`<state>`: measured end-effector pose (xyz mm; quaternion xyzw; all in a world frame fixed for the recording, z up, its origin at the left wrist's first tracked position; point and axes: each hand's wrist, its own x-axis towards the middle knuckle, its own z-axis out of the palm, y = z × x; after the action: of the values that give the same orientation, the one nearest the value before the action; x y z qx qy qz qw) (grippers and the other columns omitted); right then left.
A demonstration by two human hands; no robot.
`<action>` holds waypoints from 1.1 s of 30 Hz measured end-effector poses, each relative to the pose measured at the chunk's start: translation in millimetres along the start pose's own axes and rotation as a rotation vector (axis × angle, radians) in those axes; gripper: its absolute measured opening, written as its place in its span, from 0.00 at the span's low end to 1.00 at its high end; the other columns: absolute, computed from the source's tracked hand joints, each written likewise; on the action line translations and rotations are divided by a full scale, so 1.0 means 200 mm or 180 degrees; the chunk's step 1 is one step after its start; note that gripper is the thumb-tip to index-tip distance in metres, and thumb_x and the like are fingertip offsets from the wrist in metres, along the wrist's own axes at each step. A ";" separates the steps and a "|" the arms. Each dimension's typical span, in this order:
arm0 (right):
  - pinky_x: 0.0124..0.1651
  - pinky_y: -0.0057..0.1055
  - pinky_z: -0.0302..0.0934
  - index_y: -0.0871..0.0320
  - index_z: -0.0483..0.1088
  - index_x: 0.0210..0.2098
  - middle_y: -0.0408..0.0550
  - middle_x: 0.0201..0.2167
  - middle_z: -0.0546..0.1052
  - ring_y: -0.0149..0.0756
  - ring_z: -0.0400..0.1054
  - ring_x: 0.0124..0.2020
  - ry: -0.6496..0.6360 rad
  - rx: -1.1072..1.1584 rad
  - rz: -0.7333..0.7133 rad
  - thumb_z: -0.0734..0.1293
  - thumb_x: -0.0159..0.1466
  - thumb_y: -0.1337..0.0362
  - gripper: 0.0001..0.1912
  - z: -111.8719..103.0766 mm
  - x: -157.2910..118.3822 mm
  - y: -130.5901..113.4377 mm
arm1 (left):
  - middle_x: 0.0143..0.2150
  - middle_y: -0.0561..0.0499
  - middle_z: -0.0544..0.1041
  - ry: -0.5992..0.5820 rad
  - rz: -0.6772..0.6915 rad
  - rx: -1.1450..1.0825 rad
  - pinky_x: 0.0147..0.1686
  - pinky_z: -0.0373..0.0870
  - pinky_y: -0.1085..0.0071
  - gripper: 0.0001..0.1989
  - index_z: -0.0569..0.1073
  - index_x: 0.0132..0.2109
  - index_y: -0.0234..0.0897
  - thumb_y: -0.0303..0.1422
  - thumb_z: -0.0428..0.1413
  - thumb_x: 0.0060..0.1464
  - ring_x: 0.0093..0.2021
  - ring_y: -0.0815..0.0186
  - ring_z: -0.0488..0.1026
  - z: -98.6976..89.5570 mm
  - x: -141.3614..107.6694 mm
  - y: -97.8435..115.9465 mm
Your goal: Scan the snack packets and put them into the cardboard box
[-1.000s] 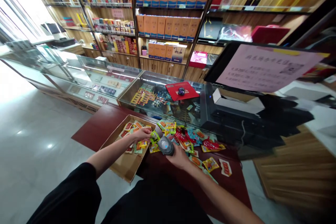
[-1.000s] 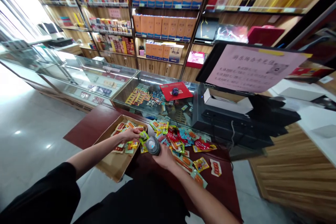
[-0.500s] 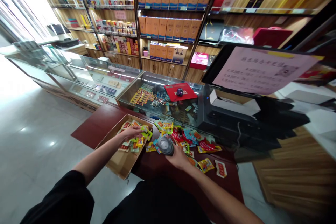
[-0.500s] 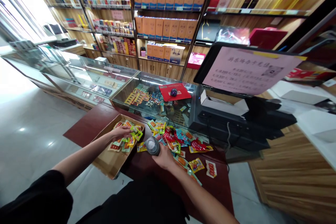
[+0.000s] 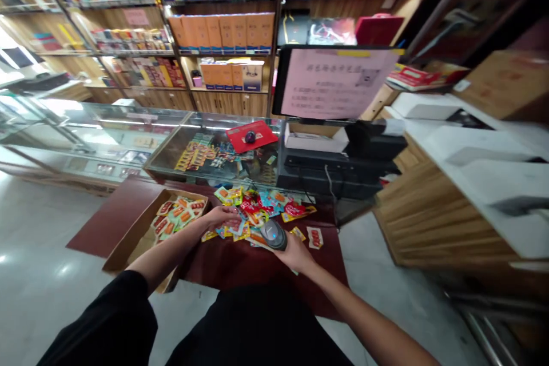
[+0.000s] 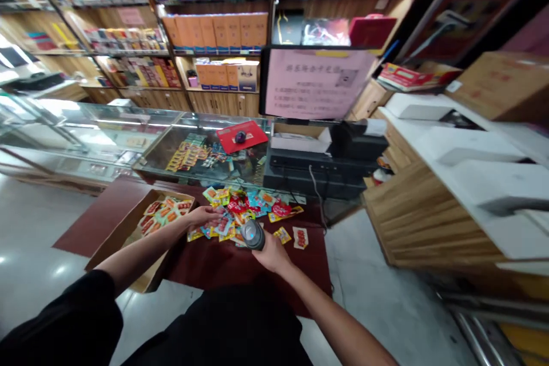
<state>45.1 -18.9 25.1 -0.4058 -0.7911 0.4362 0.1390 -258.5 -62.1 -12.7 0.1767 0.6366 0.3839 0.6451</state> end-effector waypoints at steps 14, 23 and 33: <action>0.40 0.30 0.65 0.56 0.73 0.44 0.49 0.38 0.81 0.42 0.75 0.39 0.0935 0.0349 0.1096 0.69 0.53 0.65 0.18 -0.33 -0.47 0.56 | 0.30 0.48 0.78 -0.1043 0.0145 0.2426 0.30 0.72 0.72 0.19 0.75 0.40 0.31 0.37 0.67 0.42 0.29 0.66 0.75 1.22 0.61 -0.11; 0.32 0.29 0.63 0.57 0.74 0.38 0.49 0.31 0.81 0.41 0.75 0.34 0.1271 0.0406 0.1631 0.68 0.53 0.63 0.12 -0.37 -0.60 0.69 | 0.56 0.37 0.69 -0.0754 0.0970 0.4114 0.51 0.62 0.67 0.35 0.69 0.54 0.34 0.28 0.68 0.35 0.56 0.51 0.67 1.51 0.83 -0.14; 0.34 0.29 0.64 0.58 0.74 0.38 0.49 0.33 0.81 0.41 0.75 0.34 0.1268 0.0391 0.1569 0.67 0.53 0.63 0.13 -0.37 -0.56 0.67 | 0.60 0.35 0.64 -0.1059 0.1678 0.4862 0.56 0.57 0.61 0.35 0.63 0.60 0.36 0.24 0.61 0.44 0.60 0.51 0.61 1.54 0.74 -0.18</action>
<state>227.8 -22.9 -25.1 -0.6534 -0.5985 0.4156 0.2054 30.2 100.9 -100.7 0.7648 0.5561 -0.0472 0.3219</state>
